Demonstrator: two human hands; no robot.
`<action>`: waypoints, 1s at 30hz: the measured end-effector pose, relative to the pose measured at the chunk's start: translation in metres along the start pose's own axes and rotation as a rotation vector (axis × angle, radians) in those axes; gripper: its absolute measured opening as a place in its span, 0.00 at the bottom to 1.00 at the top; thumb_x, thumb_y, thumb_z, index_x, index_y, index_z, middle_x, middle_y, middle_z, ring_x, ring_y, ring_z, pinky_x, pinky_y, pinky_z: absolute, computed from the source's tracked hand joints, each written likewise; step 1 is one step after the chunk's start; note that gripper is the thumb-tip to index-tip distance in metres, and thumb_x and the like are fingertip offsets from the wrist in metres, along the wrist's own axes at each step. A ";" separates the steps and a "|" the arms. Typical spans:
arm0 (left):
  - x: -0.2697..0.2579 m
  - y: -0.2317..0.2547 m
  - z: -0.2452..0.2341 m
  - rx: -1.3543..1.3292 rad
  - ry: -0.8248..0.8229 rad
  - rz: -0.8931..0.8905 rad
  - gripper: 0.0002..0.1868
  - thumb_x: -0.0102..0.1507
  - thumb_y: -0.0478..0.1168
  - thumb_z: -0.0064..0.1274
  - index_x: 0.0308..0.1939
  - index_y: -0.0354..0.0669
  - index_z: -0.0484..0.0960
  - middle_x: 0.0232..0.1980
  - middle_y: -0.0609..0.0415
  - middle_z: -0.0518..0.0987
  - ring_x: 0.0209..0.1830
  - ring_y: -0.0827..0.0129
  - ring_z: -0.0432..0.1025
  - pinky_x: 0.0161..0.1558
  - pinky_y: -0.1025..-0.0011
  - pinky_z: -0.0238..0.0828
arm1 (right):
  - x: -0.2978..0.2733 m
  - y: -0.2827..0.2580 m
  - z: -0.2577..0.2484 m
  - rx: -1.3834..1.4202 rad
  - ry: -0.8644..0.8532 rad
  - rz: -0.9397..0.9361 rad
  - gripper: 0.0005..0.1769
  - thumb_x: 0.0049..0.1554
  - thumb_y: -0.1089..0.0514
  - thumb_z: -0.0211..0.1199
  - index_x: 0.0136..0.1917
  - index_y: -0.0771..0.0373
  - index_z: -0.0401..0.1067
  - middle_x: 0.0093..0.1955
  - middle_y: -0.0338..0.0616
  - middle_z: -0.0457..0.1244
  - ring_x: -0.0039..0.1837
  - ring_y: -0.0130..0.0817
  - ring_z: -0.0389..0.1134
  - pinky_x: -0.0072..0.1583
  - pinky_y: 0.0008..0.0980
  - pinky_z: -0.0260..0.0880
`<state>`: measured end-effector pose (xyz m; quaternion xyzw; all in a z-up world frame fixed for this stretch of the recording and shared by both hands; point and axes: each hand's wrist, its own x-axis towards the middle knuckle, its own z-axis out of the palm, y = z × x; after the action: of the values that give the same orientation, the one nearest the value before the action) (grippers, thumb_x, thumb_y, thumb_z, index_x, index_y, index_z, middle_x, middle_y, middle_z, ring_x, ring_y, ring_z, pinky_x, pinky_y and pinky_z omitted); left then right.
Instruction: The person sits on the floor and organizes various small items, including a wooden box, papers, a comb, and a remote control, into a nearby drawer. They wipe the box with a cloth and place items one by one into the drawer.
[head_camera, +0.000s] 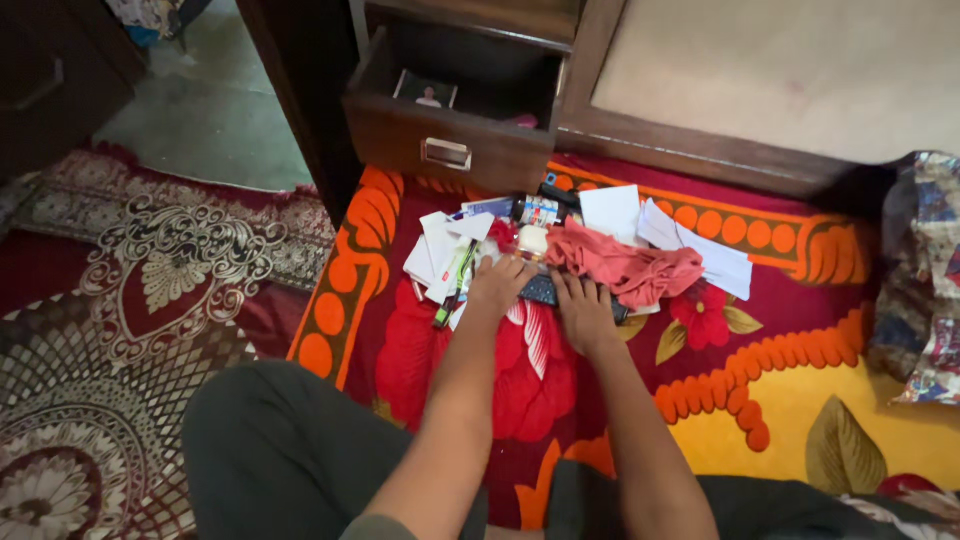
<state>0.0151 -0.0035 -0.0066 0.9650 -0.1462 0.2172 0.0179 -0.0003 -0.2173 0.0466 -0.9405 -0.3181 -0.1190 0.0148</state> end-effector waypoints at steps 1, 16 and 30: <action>-0.005 0.001 -0.005 0.009 -0.001 0.010 0.23 0.65 0.41 0.47 0.64 0.61 0.73 0.59 0.62 0.75 0.63 0.68 0.68 0.58 0.54 0.64 | -0.002 -0.005 0.000 -0.001 0.003 0.035 0.41 0.56 0.57 0.54 0.81 0.56 0.49 0.73 0.49 0.56 0.70 0.53 0.57 0.70 0.61 0.53; -0.066 0.012 -0.101 -0.507 0.030 -0.087 0.33 0.53 0.43 0.67 0.61 0.45 0.75 0.54 0.48 0.76 0.56 0.50 0.71 0.52 0.53 0.70 | -0.066 -0.019 -0.054 0.443 0.393 0.133 0.35 0.51 0.63 0.66 0.71 0.60 0.64 0.71 0.60 0.55 0.72 0.60 0.56 0.72 0.50 0.57; -0.080 0.026 -0.083 -0.688 0.050 -0.558 0.36 0.41 0.40 0.77 0.51 0.47 0.76 0.48 0.45 0.77 0.48 0.47 0.74 0.47 0.54 0.72 | -0.022 0.104 -0.037 0.225 0.117 0.806 0.62 0.44 0.42 0.77 0.83 0.58 0.51 0.70 0.63 0.54 0.64 0.62 0.63 0.60 0.55 0.68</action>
<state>-0.0959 0.0014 0.0337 0.8998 0.0565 0.1661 0.3996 0.0374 -0.3170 0.0822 -0.9738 0.0656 -0.1212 0.1808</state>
